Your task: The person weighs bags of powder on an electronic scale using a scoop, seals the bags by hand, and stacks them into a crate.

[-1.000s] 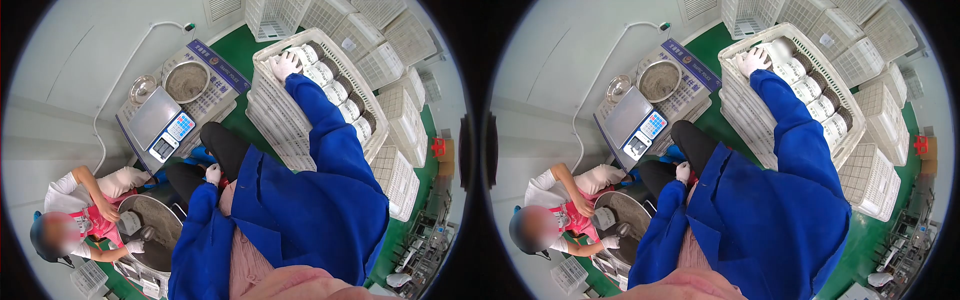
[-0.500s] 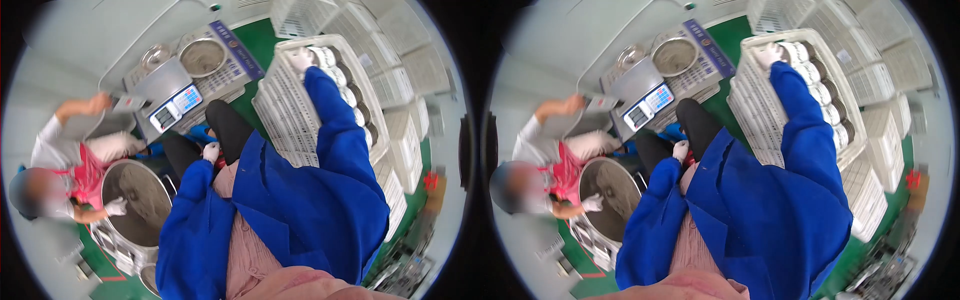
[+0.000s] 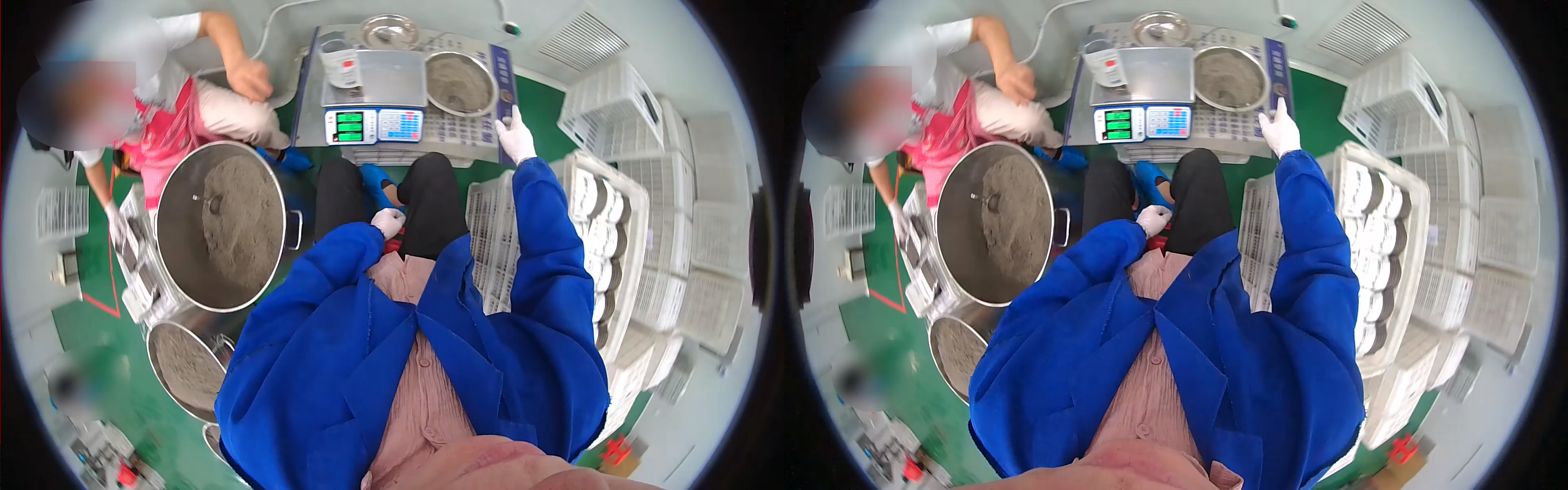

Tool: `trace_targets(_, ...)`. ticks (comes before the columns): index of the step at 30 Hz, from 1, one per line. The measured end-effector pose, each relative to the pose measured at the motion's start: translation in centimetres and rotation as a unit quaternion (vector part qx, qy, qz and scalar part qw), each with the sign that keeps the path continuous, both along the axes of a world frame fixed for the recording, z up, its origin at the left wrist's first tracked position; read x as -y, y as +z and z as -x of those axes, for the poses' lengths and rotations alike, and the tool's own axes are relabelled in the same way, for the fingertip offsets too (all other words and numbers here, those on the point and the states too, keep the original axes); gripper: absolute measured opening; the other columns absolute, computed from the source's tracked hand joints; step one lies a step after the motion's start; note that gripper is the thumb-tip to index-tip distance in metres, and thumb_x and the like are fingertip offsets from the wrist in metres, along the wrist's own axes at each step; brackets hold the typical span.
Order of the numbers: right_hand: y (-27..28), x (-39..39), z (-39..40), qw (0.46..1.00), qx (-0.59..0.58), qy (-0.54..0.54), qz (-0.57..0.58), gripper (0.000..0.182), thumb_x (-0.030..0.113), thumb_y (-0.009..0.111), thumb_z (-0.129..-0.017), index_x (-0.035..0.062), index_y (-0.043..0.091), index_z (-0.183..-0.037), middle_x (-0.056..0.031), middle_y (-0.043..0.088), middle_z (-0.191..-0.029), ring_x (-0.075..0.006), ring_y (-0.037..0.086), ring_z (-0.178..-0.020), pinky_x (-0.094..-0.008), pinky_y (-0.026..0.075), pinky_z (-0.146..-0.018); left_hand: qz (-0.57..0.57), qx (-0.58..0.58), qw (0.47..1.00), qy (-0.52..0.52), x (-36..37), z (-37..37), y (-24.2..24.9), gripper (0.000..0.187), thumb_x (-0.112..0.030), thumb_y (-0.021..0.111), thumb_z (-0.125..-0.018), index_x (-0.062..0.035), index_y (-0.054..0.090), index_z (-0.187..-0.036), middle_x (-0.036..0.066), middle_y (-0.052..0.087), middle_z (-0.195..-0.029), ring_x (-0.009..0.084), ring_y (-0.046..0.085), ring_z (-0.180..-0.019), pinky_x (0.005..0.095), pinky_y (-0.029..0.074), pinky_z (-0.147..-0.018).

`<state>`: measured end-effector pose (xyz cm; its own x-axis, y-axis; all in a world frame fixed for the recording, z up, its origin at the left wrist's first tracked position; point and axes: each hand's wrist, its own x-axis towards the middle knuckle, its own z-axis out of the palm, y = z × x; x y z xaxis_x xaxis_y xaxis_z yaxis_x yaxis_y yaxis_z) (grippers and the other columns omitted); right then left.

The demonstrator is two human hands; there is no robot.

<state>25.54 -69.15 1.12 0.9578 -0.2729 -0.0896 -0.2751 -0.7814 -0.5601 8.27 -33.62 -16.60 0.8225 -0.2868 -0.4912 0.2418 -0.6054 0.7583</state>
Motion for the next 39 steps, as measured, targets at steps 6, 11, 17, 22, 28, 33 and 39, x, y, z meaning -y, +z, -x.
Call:
trace_targets(6, -15.5, 2.5, -8.4, 0.996, -0.065, -0.056, 0.016, 0.068, 0.036, 0.068, -0.096, -0.0006, 0.044, -0.147, -0.0164, 0.071, -0.122, -0.0281, 0.072, -0.098, -0.0390, 0.055, -0.087, 0.017, -0.022, 0.999, 0.044, -0.4, 0.2, 0.9, 0.031, -0.027, 0.066, -0.091, -0.0035, 0.077, -0.107, 0.020, 0.075, -0.104, 0.0332, 0.073, -0.102, 0.0401, 0.055, -0.093)
trace_targets(11, -15.0, -0.4, -10.3, 0.927, -0.061, -0.195, -0.315, 0.045, 0.025, 0.059, -0.104, 0.0007, 0.049, -0.141, -0.0110, 0.075, -0.108, -0.0193, 0.071, -0.078, -0.0357, 0.054, -0.067, 0.024, -0.049, 0.998, 0.017, -0.3, -0.5, 1.7, 0.033, -0.028, 0.063, -0.092, -0.0040, 0.076, -0.110, 0.020, 0.075, -0.108, 0.0341, 0.071, -0.107, 0.0408, 0.053, -0.097)
trace_targets(17, -14.9, -2.2, -11.2, 0.935, -0.050, -0.168, -0.307, 0.038, 0.018, 0.052, -0.107, -0.0009, 0.052, -0.140, -0.0124, 0.077, -0.100, -0.0165, 0.071, -0.072, -0.0296, 0.053, -0.064, 0.016, -0.061, 0.998, 0.001, 0.1, -0.8, 2.0, 0.034, -0.028, 0.062, -0.092, -0.0035, 0.075, -0.112, 0.021, 0.074, -0.111, 0.0359, 0.070, -0.107, 0.0419, 0.053, -0.096)
trace_targets(22, -16.4, -2.3, -10.9, 0.952, -0.042, -0.184, -0.242, 0.042, 0.019, 0.054, -0.103, -0.0039, 0.049, -0.139, -0.0120, 0.075, -0.091, -0.0184, 0.070, -0.066, -0.0308, 0.053, -0.056, 0.138, 0.052, 0.973, 0.179, 0.6, -1.7, -0.2, 0.031, -0.018, 0.065, -0.093, -0.0014, 0.072, -0.119, 0.021, 0.075, -0.107, 0.0284, 0.073, -0.102, 0.0373, 0.056, -0.090)
trace_targets(28, -12.8, -2.3, -6.4, 0.988, 0.044, -0.097, -0.113, 0.045, 0.020, 0.060, -0.097, 0.0003, 0.046, -0.135, -0.0130, 0.075, -0.088, -0.0253, 0.073, -0.078, -0.0387, 0.057, -0.074, 0.122, 0.259, 0.912, 0.295, -3.2, -19.3, 19.1, 0.067, -0.022, 0.068, -0.094, -0.0049, 0.043, -0.153, 0.015, 0.073, -0.093, 0.0262, 0.071, -0.080, 0.0386, 0.056, -0.076)
trace_targets(33, -8.0, -4.5, -1.6, 0.998, 0.049, 0.017, -0.042, 0.055, 0.024, 0.062, -0.097, 0.0055, 0.050, -0.148, -0.0146, 0.075, -0.101, -0.0300, 0.072, -0.094, -0.0411, 0.055, -0.086, -0.173, 0.330, 0.900, 0.225, -4.8, -29.6, 23.3, 0.071, -0.054, 0.067, -0.089, -0.0070, 0.056, -0.141, 0.017, 0.075, -0.101, 0.0347, 0.073, -0.090, 0.0457, 0.057, -0.080)
trace_targets(39, 2.5, -8.8, 2.6, 0.978, 0.006, 0.206, 0.016, 0.041, 0.028, 0.058, -0.098, 0.0081, 0.064, -0.134, -0.0175, 0.072, -0.117, -0.0350, 0.068, -0.112, -0.0437, 0.051, -0.100, -0.250, 0.446, 0.854, 0.100, -5.9, -30.3, 21.4, 0.025, -0.033, 0.064, -0.089, -0.0107, 0.075, -0.088, 0.017, 0.074, -0.084, 0.0385, 0.072, -0.082, 0.0498, 0.058, -0.076)
